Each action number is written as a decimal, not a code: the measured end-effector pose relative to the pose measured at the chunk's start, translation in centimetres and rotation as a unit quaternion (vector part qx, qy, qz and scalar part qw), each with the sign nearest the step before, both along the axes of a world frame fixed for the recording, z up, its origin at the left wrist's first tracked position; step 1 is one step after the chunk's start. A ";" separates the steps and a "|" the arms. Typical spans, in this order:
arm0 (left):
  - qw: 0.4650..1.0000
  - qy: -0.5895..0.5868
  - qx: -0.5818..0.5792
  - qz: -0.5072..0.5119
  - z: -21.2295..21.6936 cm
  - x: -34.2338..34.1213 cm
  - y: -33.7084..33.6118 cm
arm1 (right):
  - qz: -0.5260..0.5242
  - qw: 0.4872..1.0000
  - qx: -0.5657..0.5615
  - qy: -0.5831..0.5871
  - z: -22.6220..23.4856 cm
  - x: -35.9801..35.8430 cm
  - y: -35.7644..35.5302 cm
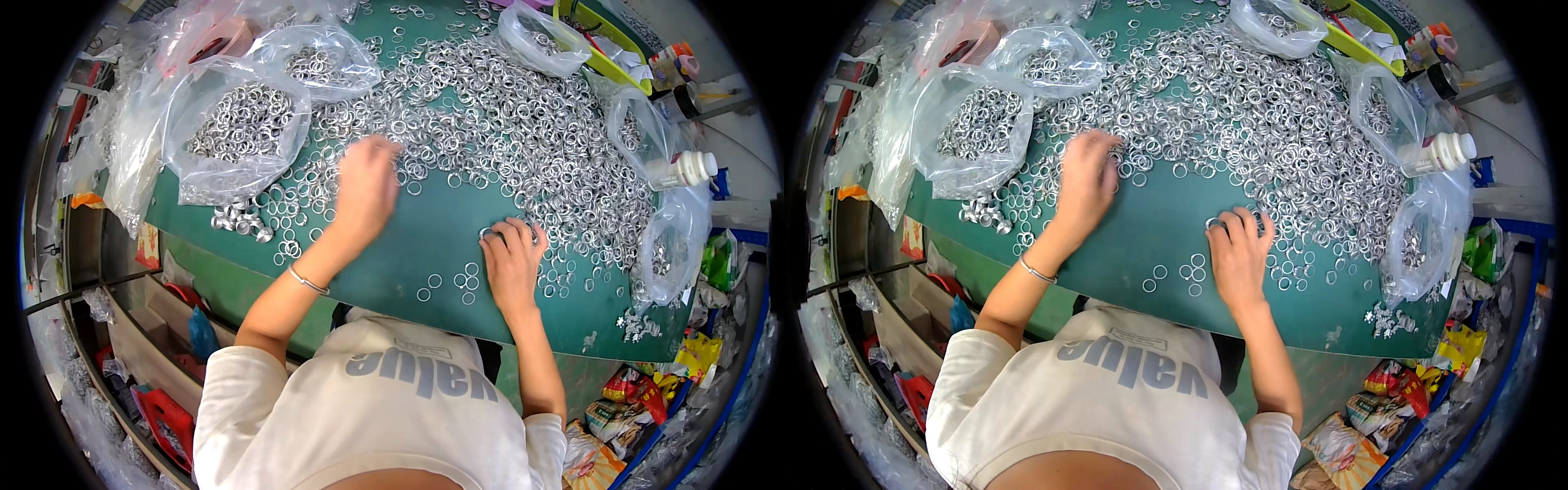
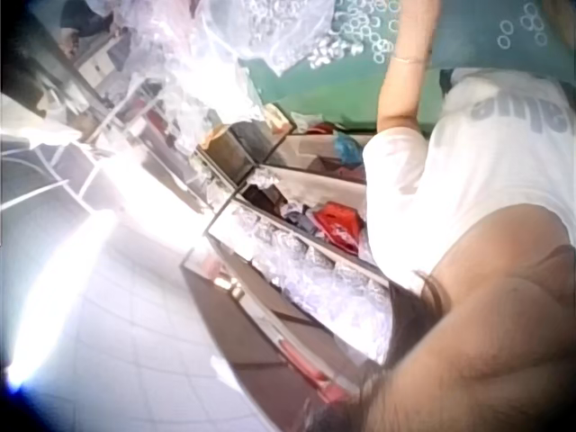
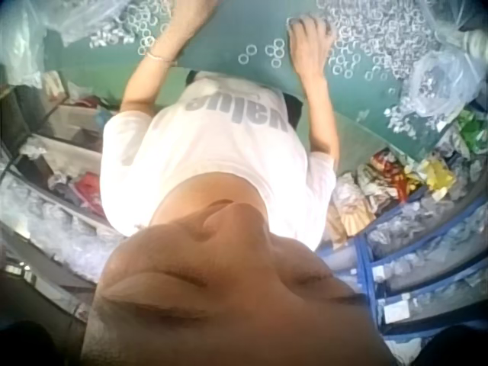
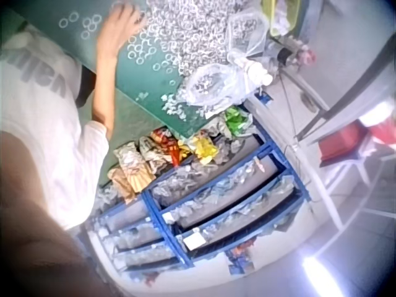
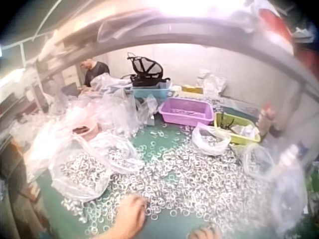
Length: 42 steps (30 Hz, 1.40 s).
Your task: The person sorts through a pile of small metal rings on a workstation table by hand and places a handful of them into a plastic bag.
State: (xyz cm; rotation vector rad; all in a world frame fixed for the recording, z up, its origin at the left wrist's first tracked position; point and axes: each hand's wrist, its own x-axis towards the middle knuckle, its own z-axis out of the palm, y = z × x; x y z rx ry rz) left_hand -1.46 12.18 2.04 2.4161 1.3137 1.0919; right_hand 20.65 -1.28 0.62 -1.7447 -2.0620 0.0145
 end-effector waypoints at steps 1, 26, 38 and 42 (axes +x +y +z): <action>0.996 0.013 -0.051 -0.070 -0.1 0.9 -0.6 | 0.012 1.000 0.007 0.002 0.0 0.2 0.4; 0.974 0.142 -0.076 -0.158 -1.3 -3.8 -4.0 | 0.088 0.990 -0.101 0.038 2.4 1.4 2.0; 0.950 0.261 -0.027 -0.172 -1.9 -1.9 -4.9 | -0.014 0.999 -0.007 -0.038 0.9 0.1 2.8; 0.953 0.233 -0.070 -0.180 -1.5 -3.2 -6.1 | -0.086 0.995 0.023 -0.039 1.0 0.2 2.6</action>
